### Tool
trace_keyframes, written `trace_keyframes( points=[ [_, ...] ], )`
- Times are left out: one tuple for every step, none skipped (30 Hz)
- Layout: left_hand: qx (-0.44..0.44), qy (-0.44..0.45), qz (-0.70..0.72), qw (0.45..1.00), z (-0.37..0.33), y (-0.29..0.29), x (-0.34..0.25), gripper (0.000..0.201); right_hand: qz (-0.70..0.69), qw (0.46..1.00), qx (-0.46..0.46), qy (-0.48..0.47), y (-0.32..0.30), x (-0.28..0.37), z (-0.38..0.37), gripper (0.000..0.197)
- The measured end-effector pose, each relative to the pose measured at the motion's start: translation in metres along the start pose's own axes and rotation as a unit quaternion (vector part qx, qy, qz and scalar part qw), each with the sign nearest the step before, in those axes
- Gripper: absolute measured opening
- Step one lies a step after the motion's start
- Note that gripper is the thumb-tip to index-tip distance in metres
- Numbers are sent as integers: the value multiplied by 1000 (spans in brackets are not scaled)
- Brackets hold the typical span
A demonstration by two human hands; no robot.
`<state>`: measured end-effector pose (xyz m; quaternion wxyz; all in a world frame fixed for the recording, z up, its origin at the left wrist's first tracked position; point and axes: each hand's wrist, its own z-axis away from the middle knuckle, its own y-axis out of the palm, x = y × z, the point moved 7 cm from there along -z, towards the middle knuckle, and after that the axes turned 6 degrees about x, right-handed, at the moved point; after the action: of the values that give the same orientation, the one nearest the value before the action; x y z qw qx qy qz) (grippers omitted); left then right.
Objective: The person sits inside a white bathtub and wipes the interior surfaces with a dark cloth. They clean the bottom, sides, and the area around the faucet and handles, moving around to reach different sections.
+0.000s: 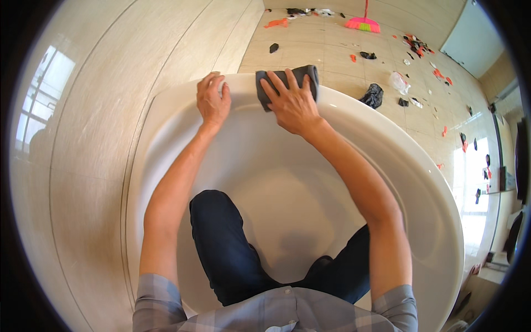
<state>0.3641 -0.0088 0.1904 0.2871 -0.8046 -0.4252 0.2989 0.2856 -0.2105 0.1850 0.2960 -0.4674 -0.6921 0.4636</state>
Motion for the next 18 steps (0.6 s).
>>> trace_keyframes(
  points=[
    [0, -8, -33, 999, -5, -3, 15, 23, -34, 999, 2, 15, 4, 6, -18, 60],
    [25, -20, -58, 998, -11, 2, 29, 26, -37, 999, -5, 13, 9, 10, -35, 58],
    [41, -24, -70, 996, -15, 5, 27, 26, -47, 999, 14, 16, 13, 14, -47, 57],
    [58, -26, -80, 995, -22, 9, 26, 26, -54, 998, 19, 21, 14, 12, -54, 56],
    [77, -30, -93, 992, -24, 9, 23, 26, -66, 997, 26, 25, 19, 13, -56, 56],
    [104, -34, -102, 989, -27, 8, 26, 28, -68, 997, 9, 16, 16, 14, -52, 56],
    [122, -22, -121, 985, -29, 9, 23, 29, -71, 997, -9, 8, 11, 8, -41, 55],
    [141, -13, -143, 980, -30, 7, 23, 29, -76, 997, -26, -4, 2, 5, -30, 55],
    [159, -2, -163, 974, -33, 6, 23, 30, -61, 998, -19, 13, -7, -1, -18, 53],
    [175, 22, -172, 969, -33, 5, 24, 30, -55, 998, -2, 21, -16, -5, -5, 53],
    [190, 46, -180, 964, -33, 2, 23, 30, -67, 997, 21, 36, -25, -12, 6, 55],
    [204, 73, -183, 959, -35, 4, 19, 30, -61, 995, 41, 70, -32, -21, 18, 55],
    [206, 70, -155, 964, -36, 5, 17, 29, -69, 991, 67, 91, -38, -29, 28, 56],
    [207, 66, -129, 968, -36, 8, 13, 29, -77, 988, 88, 101, -41, -33, 35, 57],
    [208, 61, -104, 971, -37, 10, 11, 28, -85, 984, 108, 109, -40, -36, 37, 57],
    [211, 28, -110, 971, -40, 11, 14, 28, -82, 983, 118, 119, -36, -36, 30, 57],
    [224, 19, -110, 968, -39, 13, 12, 28, -76, 980, 127, 130, -33, -32, 26, 57],
    [235, 12, -112, 965, -40, 16, 12, 28, -90, 980, 123, 130, -26, -29, 14, 56]
  ],
)
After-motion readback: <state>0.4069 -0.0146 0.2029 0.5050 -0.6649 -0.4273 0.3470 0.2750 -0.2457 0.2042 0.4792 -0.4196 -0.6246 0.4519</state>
